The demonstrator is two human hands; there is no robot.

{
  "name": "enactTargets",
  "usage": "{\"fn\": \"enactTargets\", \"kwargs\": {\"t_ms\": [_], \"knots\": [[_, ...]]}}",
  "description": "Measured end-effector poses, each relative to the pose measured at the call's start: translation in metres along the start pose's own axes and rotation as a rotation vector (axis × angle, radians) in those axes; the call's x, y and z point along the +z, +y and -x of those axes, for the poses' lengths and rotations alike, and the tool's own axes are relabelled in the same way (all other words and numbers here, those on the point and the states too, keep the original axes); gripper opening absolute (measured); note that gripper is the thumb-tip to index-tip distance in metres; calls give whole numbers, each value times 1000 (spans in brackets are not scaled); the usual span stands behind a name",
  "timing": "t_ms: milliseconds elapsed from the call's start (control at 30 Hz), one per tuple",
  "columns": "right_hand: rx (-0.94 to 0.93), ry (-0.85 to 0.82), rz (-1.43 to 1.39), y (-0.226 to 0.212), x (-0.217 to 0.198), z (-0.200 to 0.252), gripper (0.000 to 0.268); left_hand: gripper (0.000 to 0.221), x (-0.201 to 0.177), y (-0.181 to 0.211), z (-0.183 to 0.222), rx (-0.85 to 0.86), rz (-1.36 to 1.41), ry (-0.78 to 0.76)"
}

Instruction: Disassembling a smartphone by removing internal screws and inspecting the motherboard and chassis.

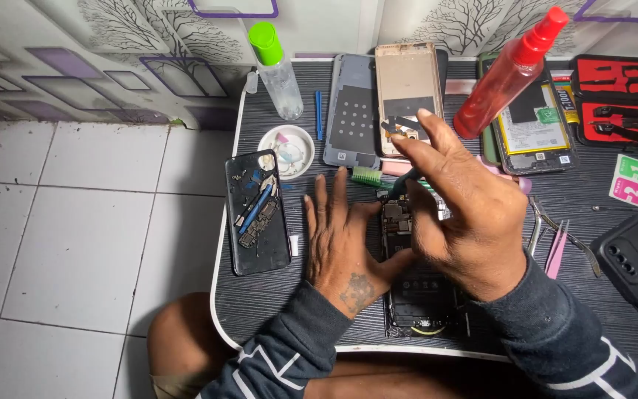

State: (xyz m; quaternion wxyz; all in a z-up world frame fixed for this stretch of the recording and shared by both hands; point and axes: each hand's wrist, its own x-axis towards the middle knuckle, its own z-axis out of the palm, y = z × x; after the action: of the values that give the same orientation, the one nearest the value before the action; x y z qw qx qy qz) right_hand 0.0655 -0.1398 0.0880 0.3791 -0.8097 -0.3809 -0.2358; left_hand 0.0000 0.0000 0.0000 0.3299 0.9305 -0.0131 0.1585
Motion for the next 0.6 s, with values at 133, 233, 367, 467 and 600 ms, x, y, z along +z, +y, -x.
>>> {"fn": "enactTargets", "kwargs": {"t_ms": [133,233,367,467,600], "knots": [[22,-1,24,3,-2,3,33,65,1,-1,1,-1,14,-16],[21,69,54,4,-2,2,27,66,1,0,0,-17,0,-14],[-37,-14,-33,2,0,0,40,60,-2,0,-2,-1,17,-16],[4,14,-8,2,-2,3,29,59,1,0,0,9,21,-20],[-34,-61,-53,0,-1,-3,51,58,-2,2,-2,-3,31,-15]]}}
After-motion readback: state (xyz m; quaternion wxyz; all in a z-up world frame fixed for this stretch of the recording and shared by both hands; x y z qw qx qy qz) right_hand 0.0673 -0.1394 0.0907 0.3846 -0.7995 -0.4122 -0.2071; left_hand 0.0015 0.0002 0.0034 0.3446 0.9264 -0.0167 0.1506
